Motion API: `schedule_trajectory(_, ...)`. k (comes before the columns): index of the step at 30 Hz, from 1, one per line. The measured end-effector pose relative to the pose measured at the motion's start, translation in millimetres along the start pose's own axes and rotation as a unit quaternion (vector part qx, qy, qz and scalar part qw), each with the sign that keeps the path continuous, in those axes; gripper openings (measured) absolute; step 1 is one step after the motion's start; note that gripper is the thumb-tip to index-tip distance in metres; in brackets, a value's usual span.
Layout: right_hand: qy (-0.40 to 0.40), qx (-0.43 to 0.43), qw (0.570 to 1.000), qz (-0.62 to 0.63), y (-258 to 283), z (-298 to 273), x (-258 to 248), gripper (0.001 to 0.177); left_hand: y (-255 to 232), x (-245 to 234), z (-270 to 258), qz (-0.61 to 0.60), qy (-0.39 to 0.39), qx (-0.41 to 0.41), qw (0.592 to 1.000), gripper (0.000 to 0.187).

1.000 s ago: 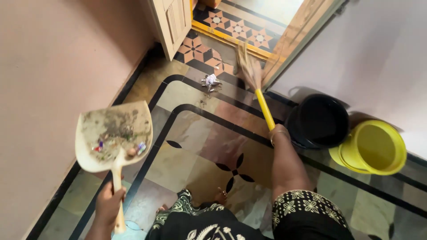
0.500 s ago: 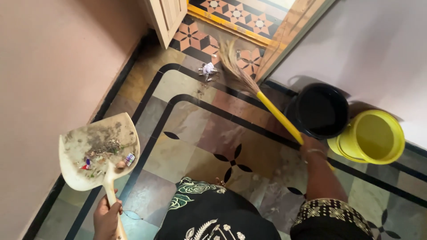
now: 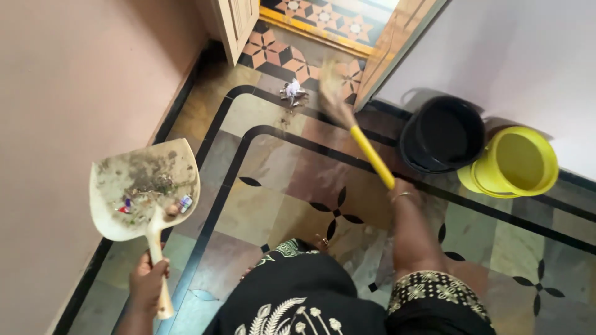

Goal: Sweep the floor and collect debris with a dustpan.

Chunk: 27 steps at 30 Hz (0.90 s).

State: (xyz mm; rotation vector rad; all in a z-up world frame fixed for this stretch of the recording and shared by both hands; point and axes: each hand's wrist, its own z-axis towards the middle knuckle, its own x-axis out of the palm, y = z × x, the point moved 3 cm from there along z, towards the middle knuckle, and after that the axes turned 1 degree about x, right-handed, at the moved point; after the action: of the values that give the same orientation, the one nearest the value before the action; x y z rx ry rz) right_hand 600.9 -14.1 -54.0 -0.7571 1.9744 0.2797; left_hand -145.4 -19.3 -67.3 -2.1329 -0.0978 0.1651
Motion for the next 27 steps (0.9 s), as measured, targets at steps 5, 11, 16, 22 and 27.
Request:
schedule_trajectory(5, -0.071, -0.056, 0.993, 0.075, -67.6, -4.0, 104.6, 0.056, -20.6, -57.6, 7.1, 0.042, 0.006, 0.0, 0.999, 0.047)
schedule_trajectory(11, -0.036, -0.008, 0.996, 0.084, -125.3, -130.8, 115.3, 0.044, -35.0, -79.8, 13.5, -0.003, 0.025, -0.006, 1.0, 0.041)
schedule_trajectory(16, -0.073, -0.046, 0.996, 0.034, -169.9, -77.3, 229.3, 0.031, -17.9, -73.2, 11.1, -0.008, 0.021, 0.001, 1.0, 0.039)
schedule_trajectory(22, 0.129, 0.076, 0.883, 0.446, -109.9, -66.6, 267.6, 0.026, 0.2, -31.2, -5.6, -0.039, 0.016, -0.025, 0.999, 0.038)
schedule_trajectory(27, 0.126, 0.023, 0.864, 0.486, -120.3, -59.8, 176.5, 0.046, -5.4, 39.8, -34.9, -0.025, -0.003, 0.017, 1.0, 0.031)
